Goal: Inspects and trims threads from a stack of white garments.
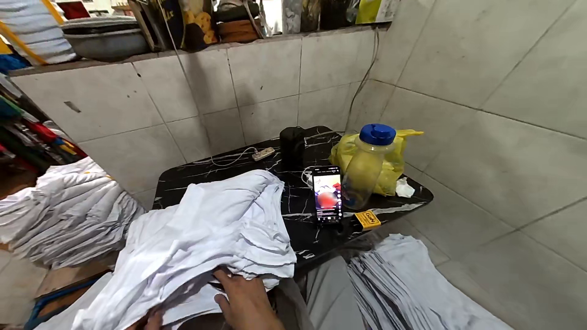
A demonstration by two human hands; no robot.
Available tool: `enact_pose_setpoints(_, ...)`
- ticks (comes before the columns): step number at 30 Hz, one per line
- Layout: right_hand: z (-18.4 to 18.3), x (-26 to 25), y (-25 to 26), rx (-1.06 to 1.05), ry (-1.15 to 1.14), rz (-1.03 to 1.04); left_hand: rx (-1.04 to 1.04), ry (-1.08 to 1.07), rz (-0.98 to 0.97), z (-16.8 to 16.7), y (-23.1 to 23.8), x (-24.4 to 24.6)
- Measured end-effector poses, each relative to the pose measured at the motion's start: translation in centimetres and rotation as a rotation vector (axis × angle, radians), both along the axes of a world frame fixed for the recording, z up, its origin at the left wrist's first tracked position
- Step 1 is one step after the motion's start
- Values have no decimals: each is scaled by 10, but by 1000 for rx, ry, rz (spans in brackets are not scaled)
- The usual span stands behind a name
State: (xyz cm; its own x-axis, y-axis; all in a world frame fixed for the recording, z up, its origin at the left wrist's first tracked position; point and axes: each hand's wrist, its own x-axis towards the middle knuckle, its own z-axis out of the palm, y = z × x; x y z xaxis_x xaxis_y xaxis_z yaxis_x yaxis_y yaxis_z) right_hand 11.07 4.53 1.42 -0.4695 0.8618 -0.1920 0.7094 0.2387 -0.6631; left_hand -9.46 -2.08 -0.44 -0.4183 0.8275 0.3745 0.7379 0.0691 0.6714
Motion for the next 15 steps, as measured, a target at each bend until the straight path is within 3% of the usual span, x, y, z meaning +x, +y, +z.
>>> enact_pose_setpoints(2, 2, 2, 1, -23, 2, 7, 212, -418, -21, 1, 10, 1)
enact_pose_setpoints(5, 5, 6, 1, -37, 27, -9, 259, -1022, -7, 20, 18, 15)
enact_pose_setpoints(7, 3, 10, 2, -26, 50, -27, 304, -1302, -15, 32, 22, 26)
enact_pose_setpoints(9, 0, 15, 4, -21, 71, -43, 320, -1322, -54, 34, 22, 32)
enact_pose_setpoints(15, -13, 33, 10, 110, 200, 59, 256, -920, -106, 10, 13, 26)
